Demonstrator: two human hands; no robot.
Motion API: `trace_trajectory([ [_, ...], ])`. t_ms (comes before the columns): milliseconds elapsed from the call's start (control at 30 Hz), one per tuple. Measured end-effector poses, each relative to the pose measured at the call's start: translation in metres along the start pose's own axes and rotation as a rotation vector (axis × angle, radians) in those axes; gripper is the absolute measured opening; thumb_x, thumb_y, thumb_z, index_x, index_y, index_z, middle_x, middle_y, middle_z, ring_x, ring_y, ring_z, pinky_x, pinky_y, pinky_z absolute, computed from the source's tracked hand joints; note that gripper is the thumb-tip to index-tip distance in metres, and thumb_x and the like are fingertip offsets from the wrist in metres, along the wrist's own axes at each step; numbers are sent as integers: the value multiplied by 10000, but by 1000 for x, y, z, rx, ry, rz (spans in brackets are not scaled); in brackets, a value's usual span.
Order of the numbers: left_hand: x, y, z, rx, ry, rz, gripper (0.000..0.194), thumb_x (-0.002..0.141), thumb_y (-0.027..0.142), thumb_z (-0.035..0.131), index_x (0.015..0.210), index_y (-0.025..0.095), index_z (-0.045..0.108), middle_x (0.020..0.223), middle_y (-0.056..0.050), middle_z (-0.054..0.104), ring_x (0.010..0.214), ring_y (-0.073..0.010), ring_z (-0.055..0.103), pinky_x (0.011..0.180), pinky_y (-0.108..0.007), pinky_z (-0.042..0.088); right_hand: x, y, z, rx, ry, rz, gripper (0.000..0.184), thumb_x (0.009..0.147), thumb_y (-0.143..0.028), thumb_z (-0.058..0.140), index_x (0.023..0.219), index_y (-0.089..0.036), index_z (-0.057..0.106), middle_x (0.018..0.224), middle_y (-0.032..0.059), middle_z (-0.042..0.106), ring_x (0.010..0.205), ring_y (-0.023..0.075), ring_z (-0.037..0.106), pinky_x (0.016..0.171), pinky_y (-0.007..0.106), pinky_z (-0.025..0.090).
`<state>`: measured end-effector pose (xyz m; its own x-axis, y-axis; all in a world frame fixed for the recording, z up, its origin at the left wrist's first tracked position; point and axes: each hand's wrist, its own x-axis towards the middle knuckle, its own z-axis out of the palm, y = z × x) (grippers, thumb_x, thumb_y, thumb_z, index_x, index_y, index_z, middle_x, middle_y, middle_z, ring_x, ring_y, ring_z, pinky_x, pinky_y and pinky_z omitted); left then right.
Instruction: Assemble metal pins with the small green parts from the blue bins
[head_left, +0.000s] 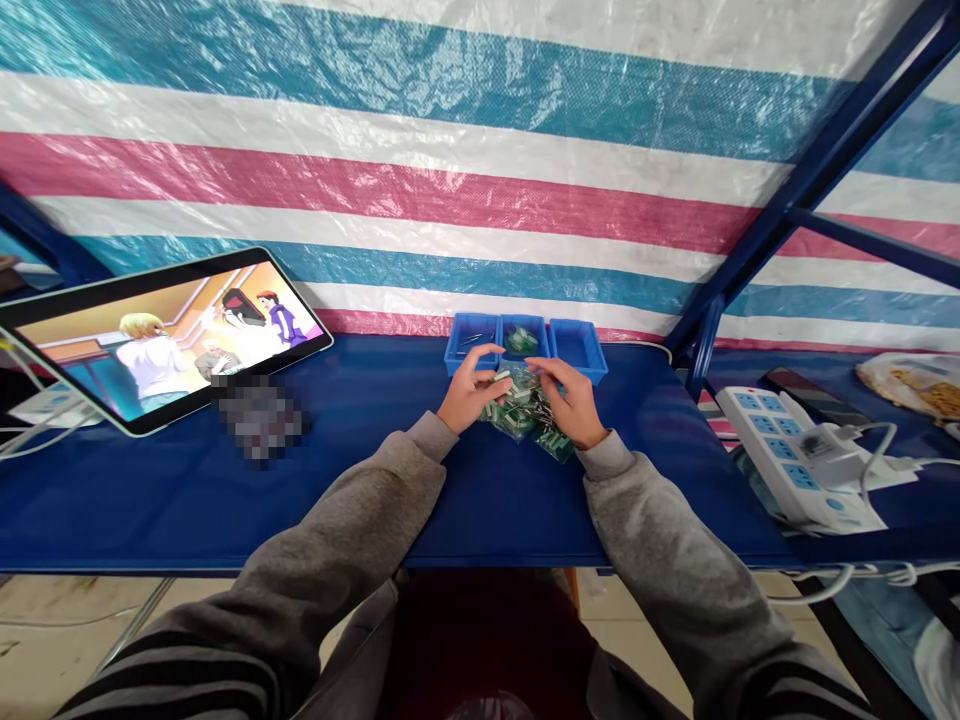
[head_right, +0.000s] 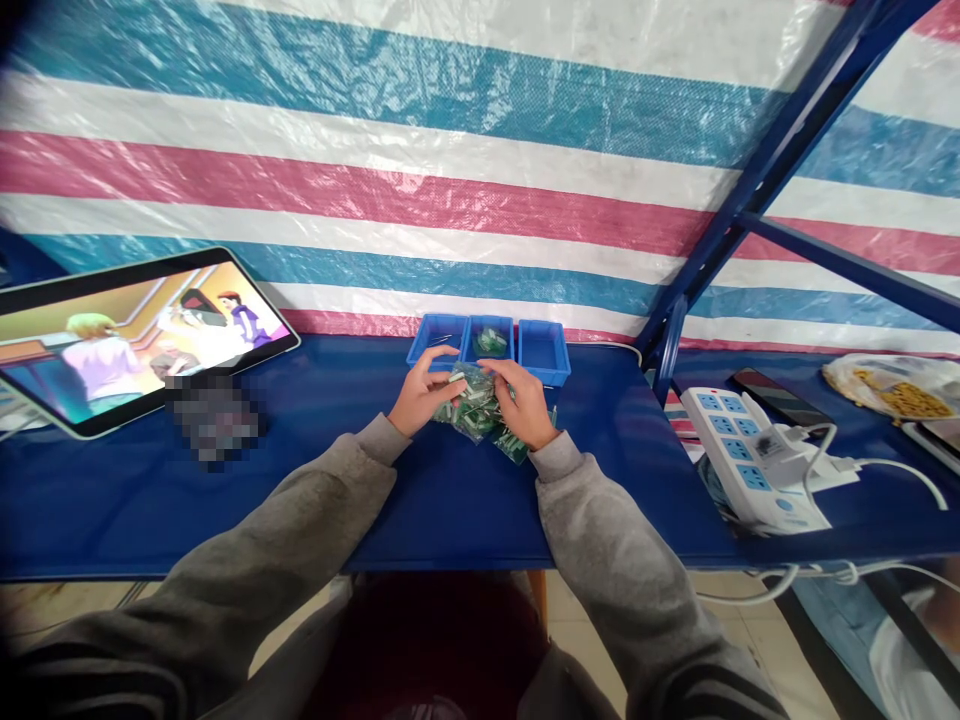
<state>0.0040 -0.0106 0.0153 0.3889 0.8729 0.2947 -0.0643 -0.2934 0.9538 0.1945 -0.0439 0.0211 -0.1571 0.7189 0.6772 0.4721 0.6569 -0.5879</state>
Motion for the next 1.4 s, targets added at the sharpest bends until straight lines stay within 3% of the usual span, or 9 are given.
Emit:
trace_trajectory([
  [133, 3, 0, -2, -135, 59, -15, 505, 776, 418, 741, 1169, 202, 507, 500, 91, 488, 443, -94, 519, 568, -247, 510, 1, -1, -1, -27, -80, -113, 284, 949, -272, 449, 1154, -248, 643, 1261, 117, 594, 1103, 241, 609, 938, 433, 522],
  [367, 4, 3, 1, -331, -6, -107, 513, 723, 494, 772, 1069, 181, 560, 601, 39, 574, 508, -104, 559, 520, -221, 456, -1, 4, 2, -39, -153, -143, 317, 907, -242, 502, 1203, -238, 618, 1294, 110, 590, 1211, 256, 556, 1026, 463, 464],
  [567, 3, 4, -4, 123, -48, 49, 507, 844, 633, 549, 843, 135, 646, 685, -39, 609, 628, -154, 565, 604, -283, 495, 0, 7, 3, -87, 7, -42, 216, 940, -344, 502, 908, -208, 667, 854, 76, 690, 789, 212, 655, 761, 365, 548],
  [733, 3, 0, -6, 303, -37, 148, 444, 790, 589, 647, 858, 150, 662, 953, -100, 663, 818, -210, 627, 689, -307, 536, 0, 3, 3, -47, 16, 78, 267, 889, -448, 576, 981, -217, 671, 820, 47, 704, 687, 195, 644, 710, 348, 546],
  [867, 3, -3, -6, 130, -69, 42, 472, 800, 519, 674, 1098, 167, 574, 751, -31, 653, 731, -202, 663, 671, -318, 563, -2, -1, 1, 35, -3, 99, 298, 938, -410, 501, 1140, -233, 629, 758, 24, 670, 652, 181, 633, 703, 346, 549],
  [967, 4, -3, -7, 31, -55, 17, 522, 792, 478, 702, 1172, 195, 482, 594, 51, 554, 575, -158, 624, 612, -294, 548, -1, -3, -1, 97, -22, 21, 328, 976, -369, 404, 1200, -239, 604, 958, 76, 666, 782, 193, 654, 724, 363, 563],
  [1067, 5, -3, -8, -31, -41, 12, 480, 783, 494, 708, 1084, 187, 494, 563, 60, 538, 493, -126, 568, 557, -265, 513, 1, -3, -1, 52, -30, -56, 280, 952, -380, 465, 1113, -237, 643, 1194, 120, 597, 1029, 240, 626, 822, 403, 561],
  [1167, 5, -3, -7, -13, -81, -4, 425, 806, 543, 664, 968, 166, 554, 572, 33, 549, 488, -124, 549, 544, -266, 495, 3, -3, 0, -8, -11, -60, 213, 935, -386, 516, 956, -231, 661, 1160, 112, 629, 1063, 250, 622, 922, 437, 521],
  [1400, 3, 2, -5, 246, -79, 134, 515, 844, 644, 536, 916, 157, 687, 1023, -113, 630, 832, -211, 619, 674, -313, 534, 1, 1, 4, -32, 35, 37, 247, 927, -411, 523, 865, -211, 655, 837, 57, 710, 752, 205, 660, 740, 355, 544],
])
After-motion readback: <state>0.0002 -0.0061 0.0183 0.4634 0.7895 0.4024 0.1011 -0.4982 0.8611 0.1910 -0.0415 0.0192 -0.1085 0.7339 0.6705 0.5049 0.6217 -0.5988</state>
